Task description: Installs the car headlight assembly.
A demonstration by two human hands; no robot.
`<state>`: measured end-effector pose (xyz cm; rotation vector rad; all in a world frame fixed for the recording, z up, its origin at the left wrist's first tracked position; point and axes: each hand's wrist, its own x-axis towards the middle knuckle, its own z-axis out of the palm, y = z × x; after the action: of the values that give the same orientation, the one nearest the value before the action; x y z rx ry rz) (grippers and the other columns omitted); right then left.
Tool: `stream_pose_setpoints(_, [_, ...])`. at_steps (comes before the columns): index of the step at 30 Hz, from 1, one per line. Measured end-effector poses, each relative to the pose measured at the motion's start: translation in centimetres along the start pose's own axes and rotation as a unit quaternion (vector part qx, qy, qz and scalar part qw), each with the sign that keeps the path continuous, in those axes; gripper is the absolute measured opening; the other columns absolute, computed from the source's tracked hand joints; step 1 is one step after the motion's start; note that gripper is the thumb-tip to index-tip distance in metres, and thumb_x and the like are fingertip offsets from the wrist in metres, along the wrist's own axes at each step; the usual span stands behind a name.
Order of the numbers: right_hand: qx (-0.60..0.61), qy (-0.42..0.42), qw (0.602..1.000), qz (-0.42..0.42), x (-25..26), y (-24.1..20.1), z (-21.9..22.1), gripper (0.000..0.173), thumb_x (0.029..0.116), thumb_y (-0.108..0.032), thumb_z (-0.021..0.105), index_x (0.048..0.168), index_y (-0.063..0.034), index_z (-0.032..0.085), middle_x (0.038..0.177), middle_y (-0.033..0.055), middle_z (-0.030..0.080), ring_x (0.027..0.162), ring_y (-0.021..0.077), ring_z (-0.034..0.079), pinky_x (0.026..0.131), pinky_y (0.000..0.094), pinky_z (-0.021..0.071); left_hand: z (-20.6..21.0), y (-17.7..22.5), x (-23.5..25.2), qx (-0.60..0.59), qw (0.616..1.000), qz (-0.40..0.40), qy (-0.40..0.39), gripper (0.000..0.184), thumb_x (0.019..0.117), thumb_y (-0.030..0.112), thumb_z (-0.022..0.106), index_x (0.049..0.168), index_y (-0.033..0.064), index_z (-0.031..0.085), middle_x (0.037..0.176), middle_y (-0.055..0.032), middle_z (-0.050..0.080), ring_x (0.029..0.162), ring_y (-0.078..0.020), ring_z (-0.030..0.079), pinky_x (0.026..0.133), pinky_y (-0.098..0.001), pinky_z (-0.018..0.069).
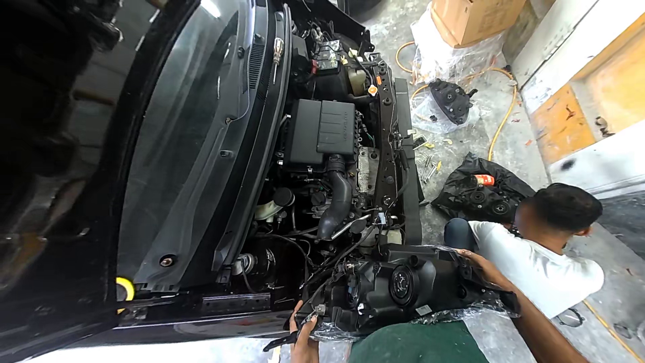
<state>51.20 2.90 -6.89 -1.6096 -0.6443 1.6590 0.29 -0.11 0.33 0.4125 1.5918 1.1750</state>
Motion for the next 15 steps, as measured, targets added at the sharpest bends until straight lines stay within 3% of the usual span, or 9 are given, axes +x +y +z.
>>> stream_pose_setpoints(15, [0.011,-0.010,1.000,-0.002,-0.22,-0.15,-0.01,0.036,0.1094,-0.024,0.039,0.130,-0.0066,0.063,0.118,0.0001,0.070,0.105,0.0012,0.064,0.093,0.0220,0.0527,-0.03,-0.25,0.19,-0.005,1.000,0.000,0.004,0.079,0.0837,0.012,0.062,0.156,0.0113,0.031,0.137,-0.0114,0.057,0.111,-0.0171,0.064,0.084,-0.0349,0.0594])
